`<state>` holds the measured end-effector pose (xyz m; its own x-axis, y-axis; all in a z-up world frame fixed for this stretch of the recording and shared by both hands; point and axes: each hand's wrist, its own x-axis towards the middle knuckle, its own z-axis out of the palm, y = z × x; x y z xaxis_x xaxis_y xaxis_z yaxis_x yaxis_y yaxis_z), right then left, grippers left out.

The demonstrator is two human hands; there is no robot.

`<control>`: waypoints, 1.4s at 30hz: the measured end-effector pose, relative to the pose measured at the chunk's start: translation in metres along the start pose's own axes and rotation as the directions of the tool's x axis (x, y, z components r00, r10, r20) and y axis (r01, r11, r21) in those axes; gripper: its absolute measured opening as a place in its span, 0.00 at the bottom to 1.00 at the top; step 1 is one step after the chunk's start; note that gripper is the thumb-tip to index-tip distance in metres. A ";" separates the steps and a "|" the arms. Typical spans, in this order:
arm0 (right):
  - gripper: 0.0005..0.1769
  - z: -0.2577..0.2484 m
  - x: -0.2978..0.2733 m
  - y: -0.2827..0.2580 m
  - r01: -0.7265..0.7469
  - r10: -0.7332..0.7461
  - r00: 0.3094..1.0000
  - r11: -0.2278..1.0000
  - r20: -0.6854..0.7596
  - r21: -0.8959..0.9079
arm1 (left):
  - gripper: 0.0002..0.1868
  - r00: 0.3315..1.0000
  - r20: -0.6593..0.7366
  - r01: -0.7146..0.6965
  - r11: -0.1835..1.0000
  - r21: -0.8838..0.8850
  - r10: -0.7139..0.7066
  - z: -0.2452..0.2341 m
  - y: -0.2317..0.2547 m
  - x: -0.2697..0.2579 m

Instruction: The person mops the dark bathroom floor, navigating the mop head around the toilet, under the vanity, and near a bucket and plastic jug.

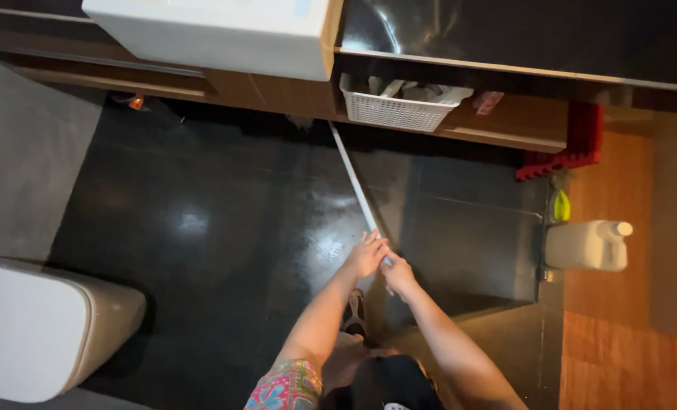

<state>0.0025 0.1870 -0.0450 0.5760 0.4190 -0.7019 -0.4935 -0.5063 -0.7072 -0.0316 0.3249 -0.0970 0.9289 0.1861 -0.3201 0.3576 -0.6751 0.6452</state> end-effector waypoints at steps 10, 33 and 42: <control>0.35 -0.142 -0.207 0.039 -0.044 0.036 0.999 0.940 -0.032 -0.339 | 0.15 0.948 -0.172 -0.313 0.874 -0.372 0.267 0.081 0.116 -0.087; 0.34 -0.123 -0.259 0.063 0.043 -0.081 0.997 0.560 -0.003 -0.827 | 0.51 0.949 0.095 0.316 0.902 -0.294 -0.301 0.112 0.120 -0.047; 0.33 -0.014 -0.044 -0.085 0.238 -0.303 0.952 0.609 0.056 -0.757 | 0.51 0.938 -0.085 0.313 0.929 -0.199 -0.335 -0.020 -0.005 0.112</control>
<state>0.0283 0.2009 0.0477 0.6610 0.5939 -0.4586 0.3296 -0.7789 -0.5335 0.0722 0.3632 -0.1223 0.7602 0.4615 -0.4573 0.6422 -0.4268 0.6368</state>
